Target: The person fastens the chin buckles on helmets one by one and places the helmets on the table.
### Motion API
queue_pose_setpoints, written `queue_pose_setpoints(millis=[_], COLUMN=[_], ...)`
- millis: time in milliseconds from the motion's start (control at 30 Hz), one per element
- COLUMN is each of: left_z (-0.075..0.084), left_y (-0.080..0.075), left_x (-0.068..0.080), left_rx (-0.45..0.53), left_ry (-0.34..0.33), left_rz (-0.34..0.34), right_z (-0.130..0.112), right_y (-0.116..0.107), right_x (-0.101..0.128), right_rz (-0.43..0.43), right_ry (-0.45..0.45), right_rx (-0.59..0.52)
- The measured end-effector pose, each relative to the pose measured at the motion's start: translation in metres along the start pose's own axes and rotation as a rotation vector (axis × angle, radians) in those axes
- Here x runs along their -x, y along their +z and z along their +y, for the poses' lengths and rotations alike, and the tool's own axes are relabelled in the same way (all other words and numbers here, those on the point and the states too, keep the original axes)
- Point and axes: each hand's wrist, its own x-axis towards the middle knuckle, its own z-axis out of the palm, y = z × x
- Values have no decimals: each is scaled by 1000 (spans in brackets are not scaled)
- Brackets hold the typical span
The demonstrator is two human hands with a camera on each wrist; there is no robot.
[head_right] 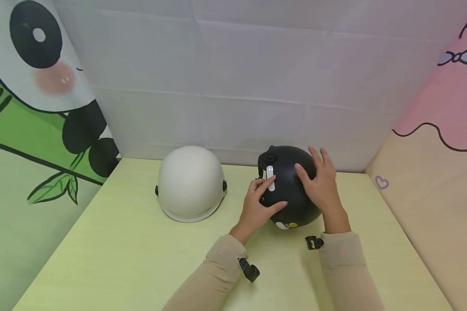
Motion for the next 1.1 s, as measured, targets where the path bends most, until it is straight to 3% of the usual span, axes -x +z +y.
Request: queue_pose_setpoints(millis=[300,500,767,1100], left_z=[-4,-6,-14,-23], left_y=[6,7,14,27], left_x=[2,7,23,38], left_rx=[-26,-61,2,123], left_ry=[69,105,-1,-71], left_rz=[1,63,157,180], right_z=[-1,-2,-1,1], right_y=[1,1,0,0], right_x=[-14,-14,-14,-12], right_rz=[-161,-218,-219,-218], right_ry=[28,68,84,84], right_rx=[92,120,126,114])
